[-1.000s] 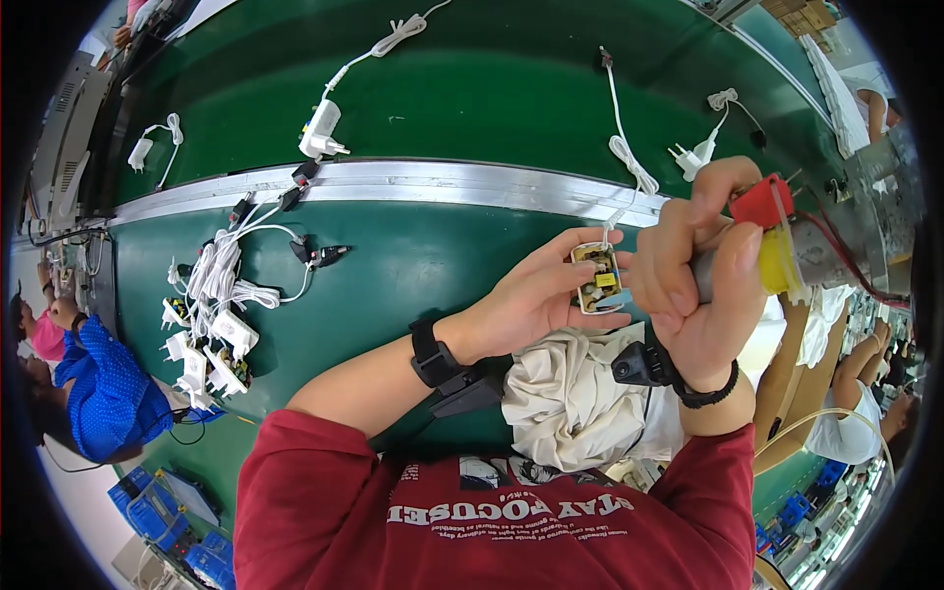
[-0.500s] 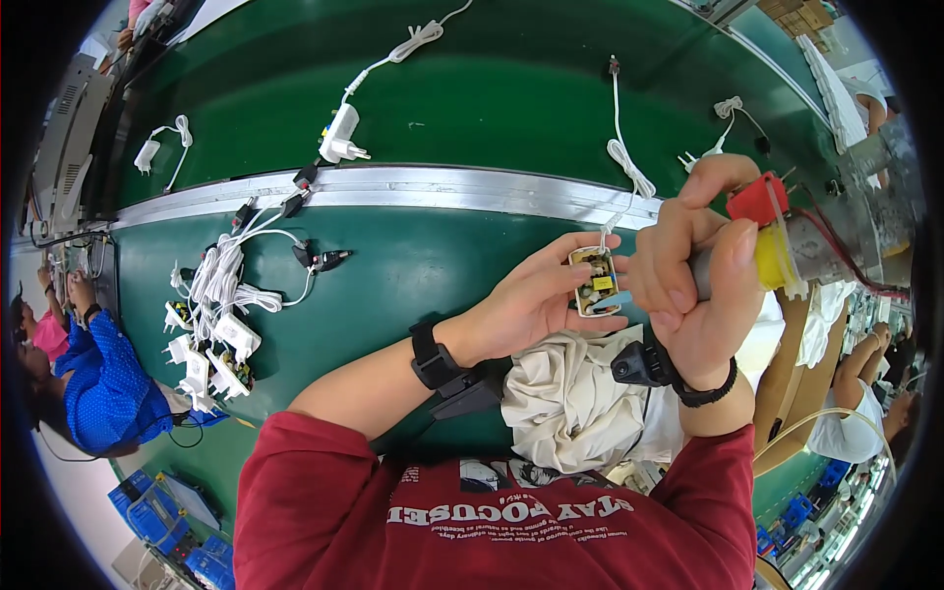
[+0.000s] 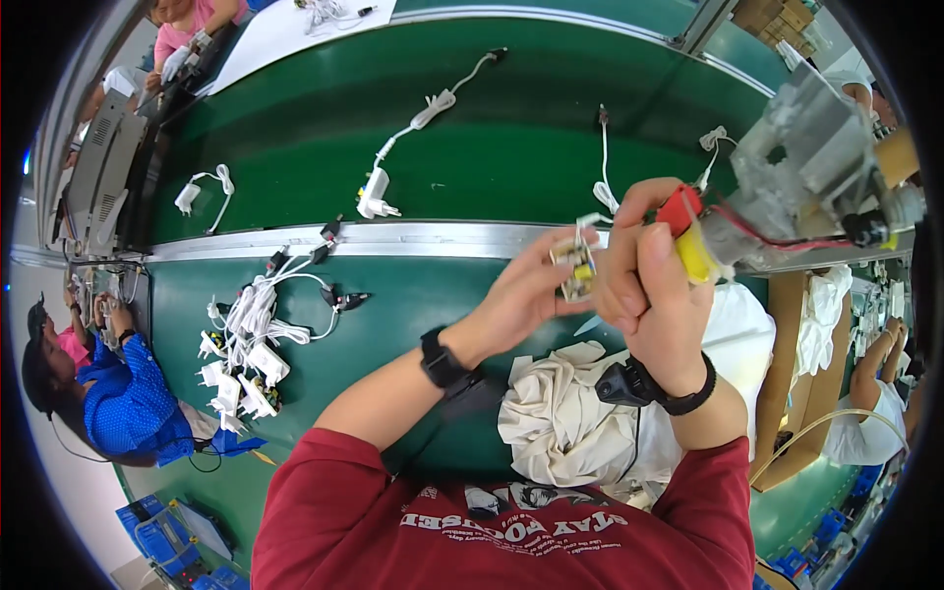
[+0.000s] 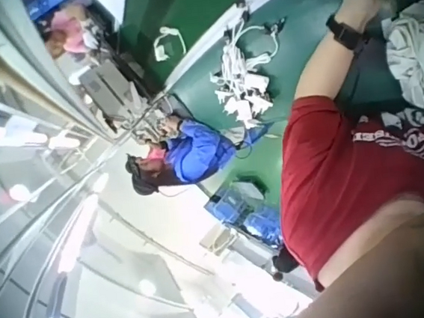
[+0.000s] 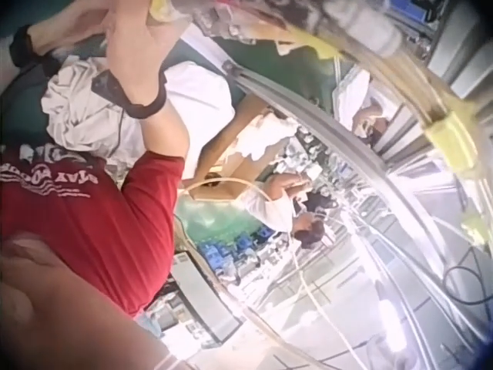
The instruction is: The person picks up a circuit board, applies glue to its components using a dispenser, and places it into a plastic housing before setting the unit back on the conveyor belt.
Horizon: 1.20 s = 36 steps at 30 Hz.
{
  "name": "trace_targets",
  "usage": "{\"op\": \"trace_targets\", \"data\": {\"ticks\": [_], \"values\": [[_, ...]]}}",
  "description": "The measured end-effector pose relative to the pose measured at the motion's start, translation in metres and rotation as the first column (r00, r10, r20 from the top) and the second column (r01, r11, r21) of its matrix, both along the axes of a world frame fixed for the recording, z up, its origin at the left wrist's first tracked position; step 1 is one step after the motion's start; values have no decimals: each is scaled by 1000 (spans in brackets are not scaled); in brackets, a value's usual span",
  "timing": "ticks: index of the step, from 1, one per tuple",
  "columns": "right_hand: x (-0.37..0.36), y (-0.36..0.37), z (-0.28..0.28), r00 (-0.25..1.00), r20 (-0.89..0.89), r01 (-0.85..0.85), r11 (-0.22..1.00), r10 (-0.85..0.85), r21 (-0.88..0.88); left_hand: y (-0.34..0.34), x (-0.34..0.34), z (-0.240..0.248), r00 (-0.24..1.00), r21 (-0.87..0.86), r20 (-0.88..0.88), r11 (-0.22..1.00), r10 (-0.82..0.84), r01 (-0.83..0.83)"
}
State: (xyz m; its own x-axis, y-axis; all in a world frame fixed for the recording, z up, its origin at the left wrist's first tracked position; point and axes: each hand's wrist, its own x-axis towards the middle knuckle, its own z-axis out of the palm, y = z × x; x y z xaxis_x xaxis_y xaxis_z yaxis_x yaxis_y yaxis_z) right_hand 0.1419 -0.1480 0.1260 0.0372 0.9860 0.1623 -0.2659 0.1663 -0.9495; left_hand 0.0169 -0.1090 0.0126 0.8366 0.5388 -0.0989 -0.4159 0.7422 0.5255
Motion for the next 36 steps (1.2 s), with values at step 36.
{"op": "trace_targets", "data": {"ticks": [36], "values": [[7,-3,19,999,-10,42,998,-42,-55,-49,-18,22,916,188,-341,970,212,-155]]}}
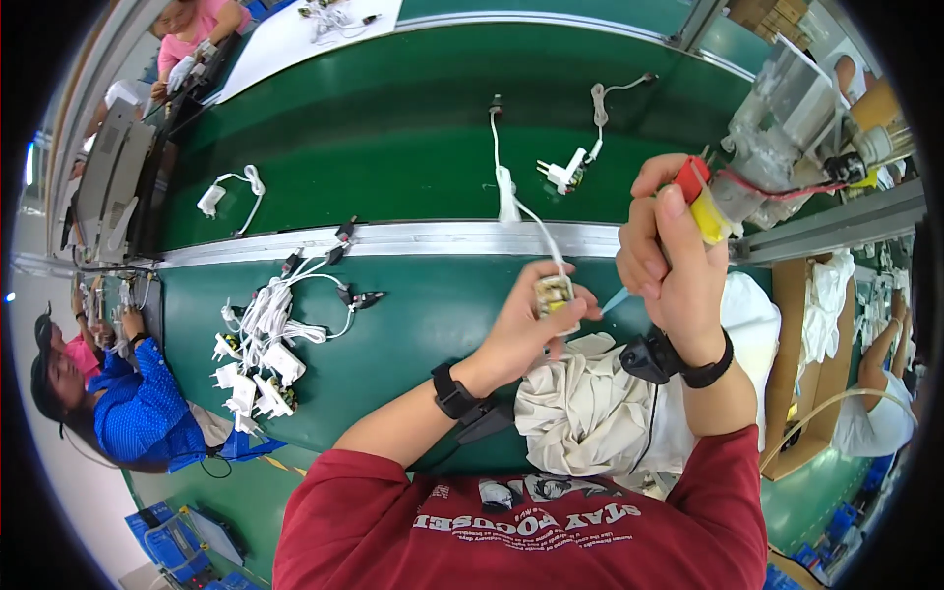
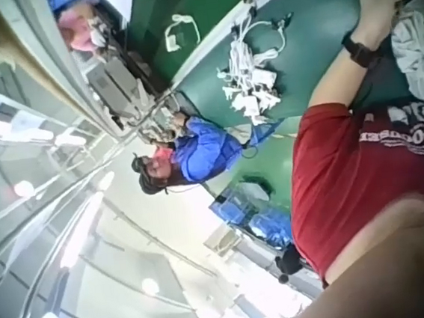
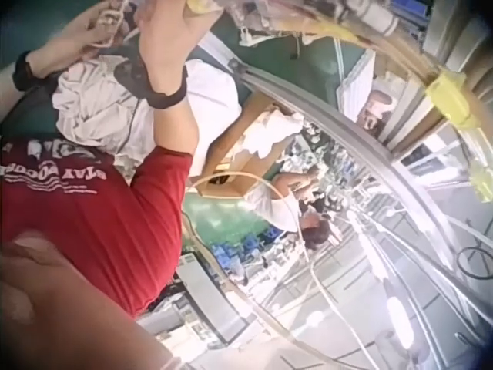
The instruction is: The person picks up a circuit board, applies glue to its components using a dispenser, and places it into a plastic housing before setting the unit back on the conveyor belt.
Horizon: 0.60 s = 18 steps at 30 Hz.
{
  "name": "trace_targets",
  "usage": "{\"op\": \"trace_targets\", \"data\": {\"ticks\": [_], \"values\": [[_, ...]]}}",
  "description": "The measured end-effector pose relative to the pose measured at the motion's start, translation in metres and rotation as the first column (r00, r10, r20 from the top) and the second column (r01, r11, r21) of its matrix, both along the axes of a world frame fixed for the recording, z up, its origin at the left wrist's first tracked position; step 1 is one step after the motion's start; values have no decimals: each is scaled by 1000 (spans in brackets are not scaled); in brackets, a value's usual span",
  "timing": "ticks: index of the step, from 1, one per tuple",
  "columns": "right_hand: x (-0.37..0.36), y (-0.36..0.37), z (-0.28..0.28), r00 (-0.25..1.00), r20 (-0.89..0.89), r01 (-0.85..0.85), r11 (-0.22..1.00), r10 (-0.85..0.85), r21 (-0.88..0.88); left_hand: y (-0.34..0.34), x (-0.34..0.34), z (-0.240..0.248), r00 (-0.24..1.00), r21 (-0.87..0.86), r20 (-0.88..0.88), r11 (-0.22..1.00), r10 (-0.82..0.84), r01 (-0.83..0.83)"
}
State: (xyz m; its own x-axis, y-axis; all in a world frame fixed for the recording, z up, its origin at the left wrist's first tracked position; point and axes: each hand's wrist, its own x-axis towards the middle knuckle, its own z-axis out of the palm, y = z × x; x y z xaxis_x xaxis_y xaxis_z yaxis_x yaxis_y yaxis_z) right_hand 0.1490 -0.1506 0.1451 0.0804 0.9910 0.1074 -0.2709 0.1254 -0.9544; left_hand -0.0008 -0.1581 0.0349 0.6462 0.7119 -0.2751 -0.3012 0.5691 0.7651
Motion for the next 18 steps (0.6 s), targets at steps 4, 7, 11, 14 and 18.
{"op": "trace_targets", "data": {"ticks": [4,7,11,14,18], "values": [[1,17,-22,998,42,34,999,-36,33,11,0,-14,966,-176,128,953,-226,246],[-3,27,-38,998,54,30,998,-33,47,12,-2,-34,951,-79,160,957,-264,279],[-13,34,-55,999,31,5,999,-7,54,18,-12,-53,936,-31,224,958,-271,285],[-23,33,-60,1000,18,-11,999,11,48,21,-18,-58,931,-53,265,960,-251,273],[-32,33,-64,1000,15,22,999,-22,48,27,-23,-59,920,-78,304,956,-249,284]]}}
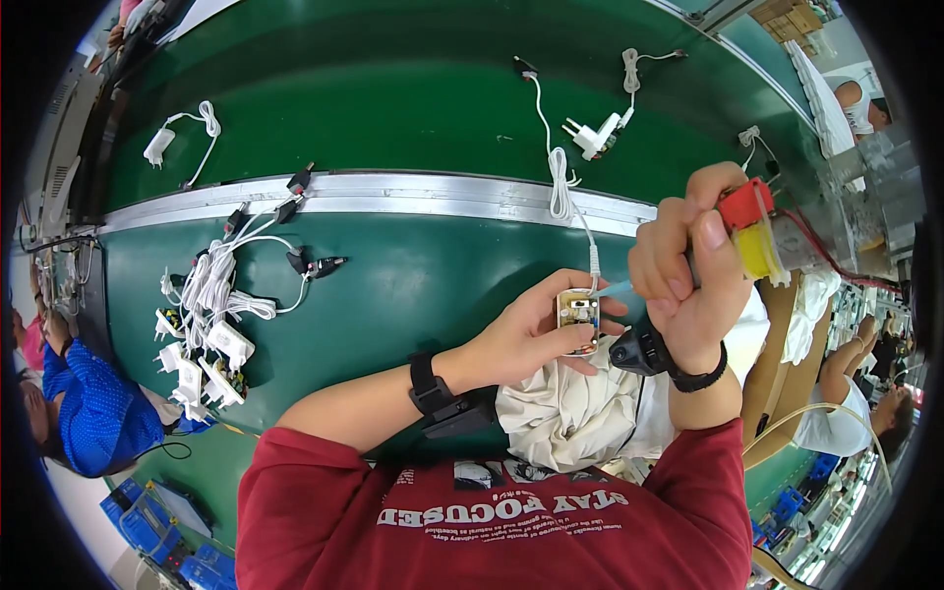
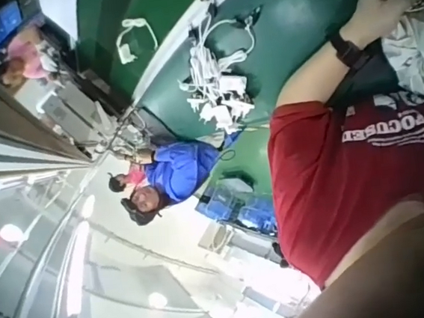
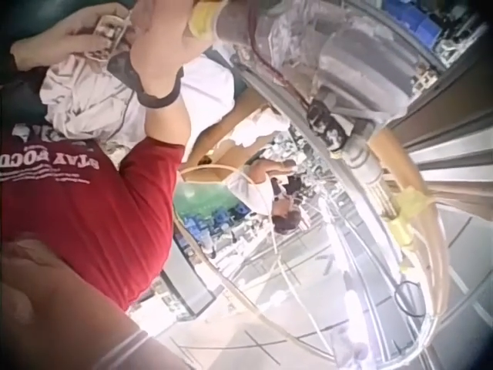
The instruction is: The person picks up a circuit board, applies glue to its components using a dispenser, and places it into a plastic housing before setting the unit back on the conveyor belt.
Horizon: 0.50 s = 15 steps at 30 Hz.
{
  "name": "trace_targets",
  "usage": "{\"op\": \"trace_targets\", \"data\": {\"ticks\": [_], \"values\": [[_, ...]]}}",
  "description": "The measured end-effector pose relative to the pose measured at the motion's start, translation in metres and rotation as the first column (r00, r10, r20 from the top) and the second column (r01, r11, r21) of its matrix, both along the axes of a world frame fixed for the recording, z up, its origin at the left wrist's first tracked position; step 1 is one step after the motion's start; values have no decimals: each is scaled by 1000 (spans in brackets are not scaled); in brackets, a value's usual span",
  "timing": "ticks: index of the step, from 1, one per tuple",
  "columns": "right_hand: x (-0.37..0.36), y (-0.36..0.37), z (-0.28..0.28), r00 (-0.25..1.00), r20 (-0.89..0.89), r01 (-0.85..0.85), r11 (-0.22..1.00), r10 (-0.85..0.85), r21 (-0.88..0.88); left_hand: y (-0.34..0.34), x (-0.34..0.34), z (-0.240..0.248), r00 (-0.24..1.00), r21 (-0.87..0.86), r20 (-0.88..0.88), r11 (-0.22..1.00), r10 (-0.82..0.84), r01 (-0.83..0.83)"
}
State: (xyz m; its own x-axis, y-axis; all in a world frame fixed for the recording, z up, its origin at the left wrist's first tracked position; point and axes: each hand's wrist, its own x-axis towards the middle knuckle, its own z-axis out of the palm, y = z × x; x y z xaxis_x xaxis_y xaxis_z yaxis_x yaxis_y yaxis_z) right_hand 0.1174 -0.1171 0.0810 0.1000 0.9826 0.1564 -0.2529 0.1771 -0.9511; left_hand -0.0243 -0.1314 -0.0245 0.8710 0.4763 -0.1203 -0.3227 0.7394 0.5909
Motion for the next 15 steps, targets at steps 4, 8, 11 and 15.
{"op": "trace_targets", "data": {"ticks": [4,8,11,15], "values": [[1,-1,-2,1000,4,-23,1000,23,1,-1,-1,1,1000,-10,19,1000,-12,12],[3,-3,1,999,3,-37,999,37,-7,-4,-1,4,1000,-16,19,1000,-10,11],[4,-3,4,999,15,-31,1000,31,1,-5,0,6,1000,-30,21,999,-13,13],[2,-4,12,998,64,11,1000,-9,-21,-6,2,5,1000,-21,27,1000,3,-3]]}}
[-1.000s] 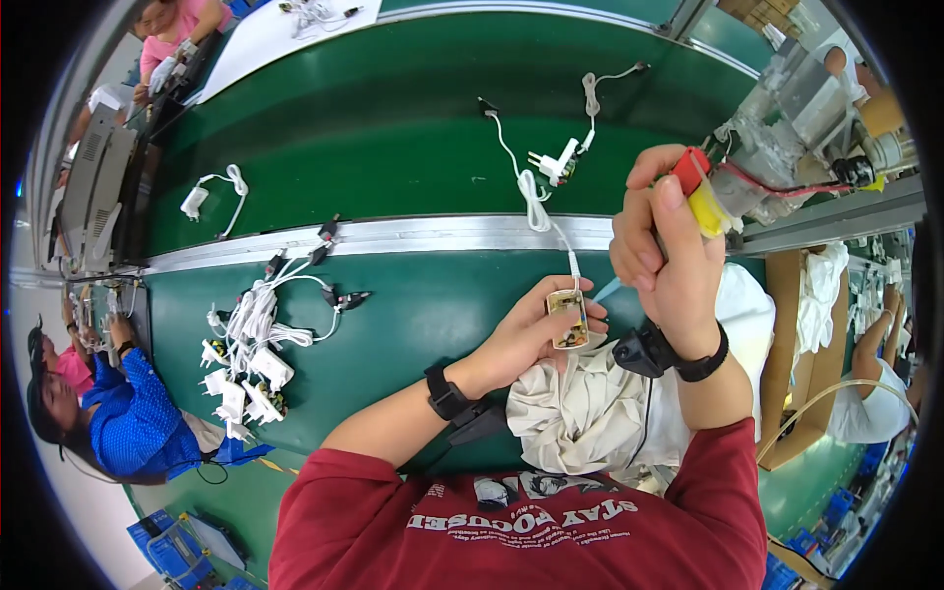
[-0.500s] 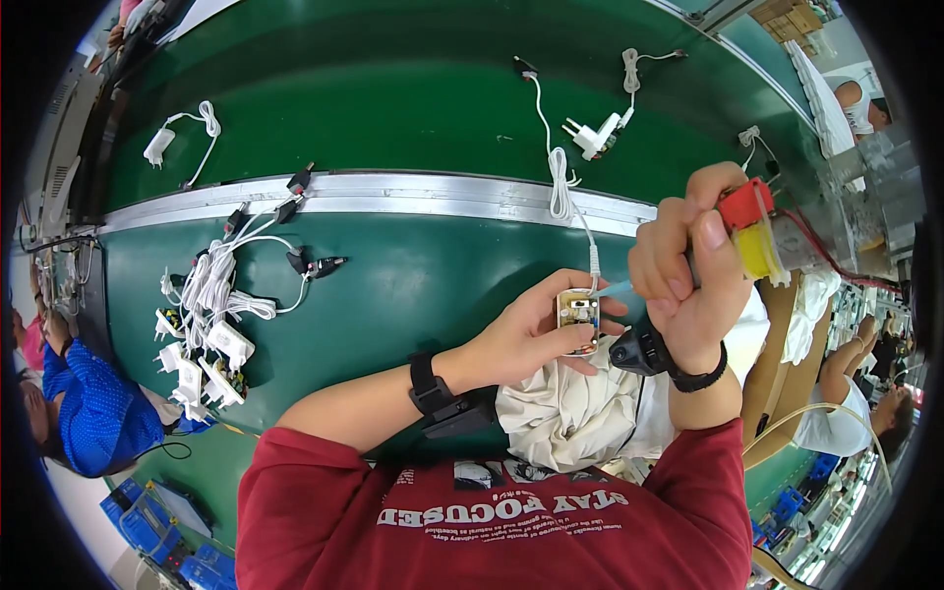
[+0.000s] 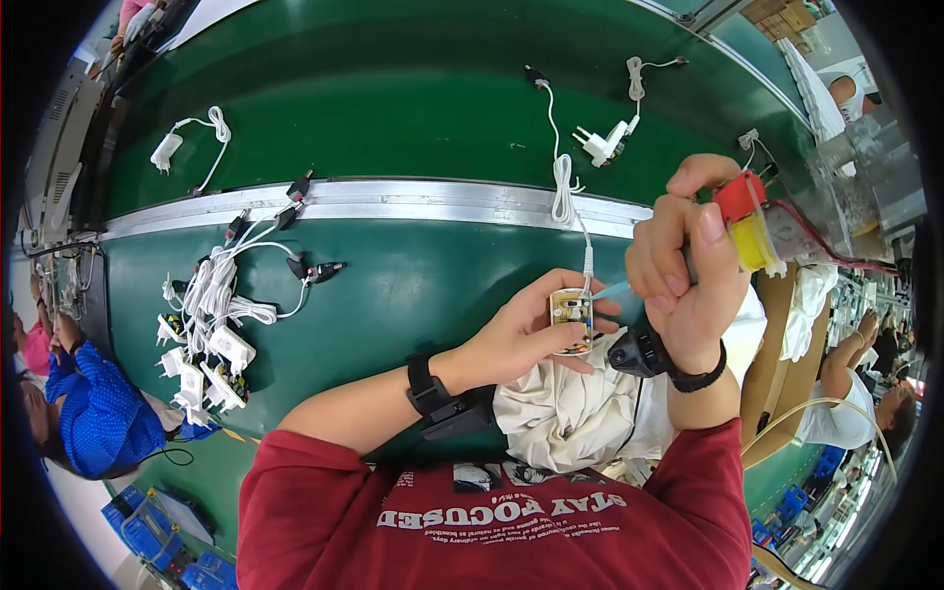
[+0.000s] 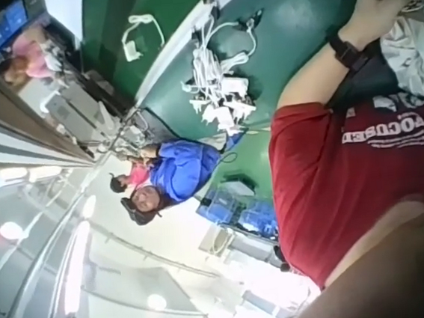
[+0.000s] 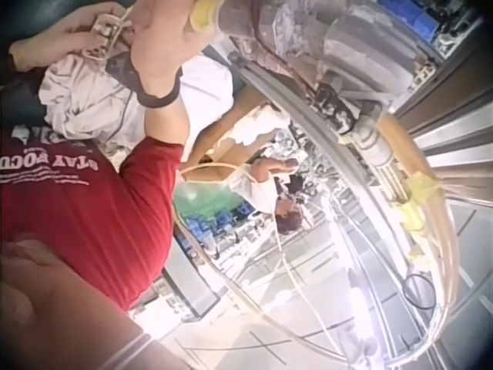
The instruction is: The person picks up a circuit board, applies glue to its components using a dispenser, and places it into a plastic housing before setting the unit back on the conveyor belt.
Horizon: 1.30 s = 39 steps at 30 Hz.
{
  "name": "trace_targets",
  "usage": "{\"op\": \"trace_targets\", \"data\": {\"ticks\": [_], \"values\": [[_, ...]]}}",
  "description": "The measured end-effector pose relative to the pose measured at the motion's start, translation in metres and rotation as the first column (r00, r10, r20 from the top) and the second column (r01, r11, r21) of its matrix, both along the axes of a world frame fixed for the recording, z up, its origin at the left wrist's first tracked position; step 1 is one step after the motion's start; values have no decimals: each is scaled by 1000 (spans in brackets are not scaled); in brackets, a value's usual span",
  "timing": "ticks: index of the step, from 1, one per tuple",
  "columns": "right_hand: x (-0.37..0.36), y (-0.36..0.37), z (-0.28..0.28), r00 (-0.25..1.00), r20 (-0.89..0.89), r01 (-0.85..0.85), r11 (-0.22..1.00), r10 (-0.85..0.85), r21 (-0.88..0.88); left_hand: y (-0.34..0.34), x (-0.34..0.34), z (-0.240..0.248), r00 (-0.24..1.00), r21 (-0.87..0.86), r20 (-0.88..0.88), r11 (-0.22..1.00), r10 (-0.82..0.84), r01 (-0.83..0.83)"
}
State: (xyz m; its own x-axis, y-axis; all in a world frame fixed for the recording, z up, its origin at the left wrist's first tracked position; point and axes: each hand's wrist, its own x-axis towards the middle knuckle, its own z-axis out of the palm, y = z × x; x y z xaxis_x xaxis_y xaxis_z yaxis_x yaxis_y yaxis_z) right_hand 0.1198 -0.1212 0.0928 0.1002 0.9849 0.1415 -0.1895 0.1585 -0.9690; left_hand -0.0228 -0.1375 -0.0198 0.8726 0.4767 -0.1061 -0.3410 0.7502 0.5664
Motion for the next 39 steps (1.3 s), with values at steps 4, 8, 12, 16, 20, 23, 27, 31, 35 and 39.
{"op": "trace_targets", "data": {"ticks": [4,8,12,16,20,23,27,31,35,39], "values": [[-6,-10,3,999,-38,-27,999,25,-42,1,-1,-2,991,-61,-110,995,77,-85],[-8,-15,-3,993,-39,-112,993,113,24,6,-6,0,988,-163,-65,976,138,-147],[-9,-14,-7,990,-75,-117,993,118,21,6,-9,0,989,-165,-41,975,142,-147],[-8,-12,-7,985,-105,-136,991,136,6,6,-10,0,989,-185,-16,972,146,-147],[-7,-12,-7,979,-79,-188,982,190,30,7,-11,0,989,-174,-26,974,144,-146],[-10,-13,-7,986,-84,-141,990,142,23,7,-11,-1,990,-176,-22,974,142,-144],[-9,-14,-4,990,-64,-123,992,123,1,6,-11,-2,992,-174,-17,977,124,-125],[-12,-17,-6,989,-29,-146,989,147,12,4,-11,-4,996,-296,53,954,73,-54],[-13,-18,-15,982,16,-188,980,187,59,4,-10,-9,990,-370,124,929,73,-22],[-16,-19,-15,979,-6,-203,977,204,58,7,-10,-9,984,-388,157,922,86,-19]]}}
